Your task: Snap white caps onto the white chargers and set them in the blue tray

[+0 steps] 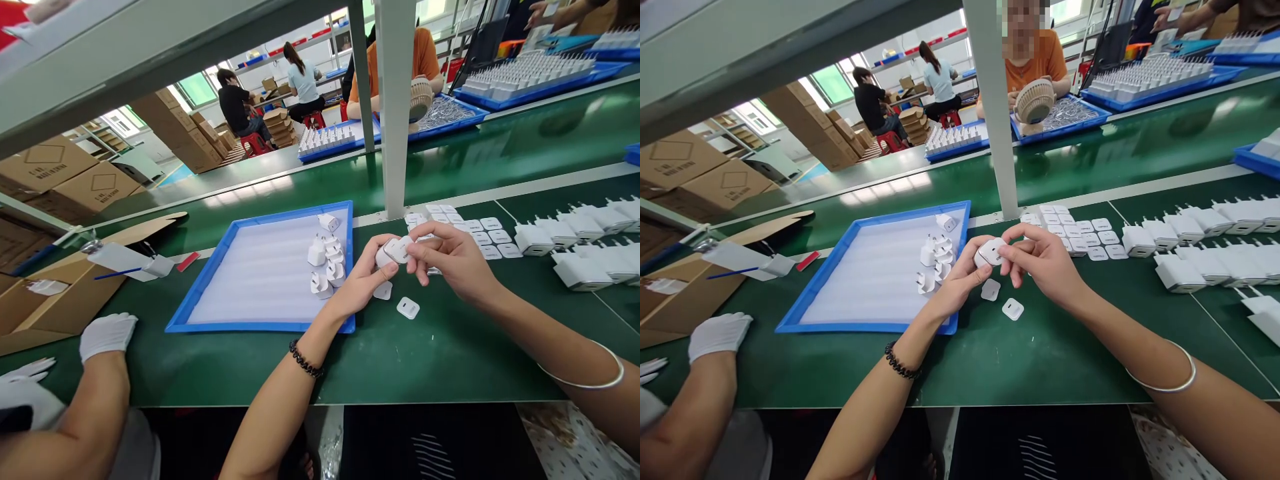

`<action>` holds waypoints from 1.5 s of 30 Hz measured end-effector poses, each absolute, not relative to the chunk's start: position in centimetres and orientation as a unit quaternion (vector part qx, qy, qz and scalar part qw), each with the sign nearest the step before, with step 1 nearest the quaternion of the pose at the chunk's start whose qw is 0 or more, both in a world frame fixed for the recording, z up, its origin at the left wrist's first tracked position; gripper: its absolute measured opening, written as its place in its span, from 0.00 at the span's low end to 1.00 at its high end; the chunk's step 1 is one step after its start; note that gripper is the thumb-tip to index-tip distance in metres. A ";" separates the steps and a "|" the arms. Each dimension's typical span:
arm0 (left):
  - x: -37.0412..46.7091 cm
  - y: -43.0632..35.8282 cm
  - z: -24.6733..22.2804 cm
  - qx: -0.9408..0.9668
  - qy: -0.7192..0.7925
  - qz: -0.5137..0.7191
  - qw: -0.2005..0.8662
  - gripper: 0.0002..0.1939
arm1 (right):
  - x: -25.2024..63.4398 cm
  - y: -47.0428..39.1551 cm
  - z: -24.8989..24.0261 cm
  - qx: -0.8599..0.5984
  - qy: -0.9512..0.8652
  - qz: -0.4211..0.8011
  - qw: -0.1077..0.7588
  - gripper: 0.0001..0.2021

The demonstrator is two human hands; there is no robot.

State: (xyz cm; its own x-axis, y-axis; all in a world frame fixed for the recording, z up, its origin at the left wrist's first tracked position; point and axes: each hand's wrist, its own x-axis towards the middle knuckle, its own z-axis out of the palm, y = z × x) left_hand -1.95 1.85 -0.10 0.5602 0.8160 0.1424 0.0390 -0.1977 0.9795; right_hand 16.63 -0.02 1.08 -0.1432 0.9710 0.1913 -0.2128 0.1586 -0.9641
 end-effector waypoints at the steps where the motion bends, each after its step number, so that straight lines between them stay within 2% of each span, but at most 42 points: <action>1: -2.0 1.8 -0.1 0.690 0.313 0.350 0.551 0.22 | 16.6 0.0 1.1 -0.359 -0.530 0.540 0.546 0.13; 20: -1.8 2.1 -0.4 0.670 0.282 0.350 0.591 0.21 | 16.6 0.0 1.0 -0.362 -0.533 0.536 0.545 0.11; 35: -1.8 2.1 -0.8 0.693 0.269 0.367 0.559 0.20 | 16.2 -0.6 0.6 -0.388 -0.574 0.456 0.559 0.04; 45: -1.7 2.1 -0.8 0.706 0.262 0.365 0.548 0.19 | 16.2 -0.7 0.6 -0.394 -0.580 0.451 0.553 0.05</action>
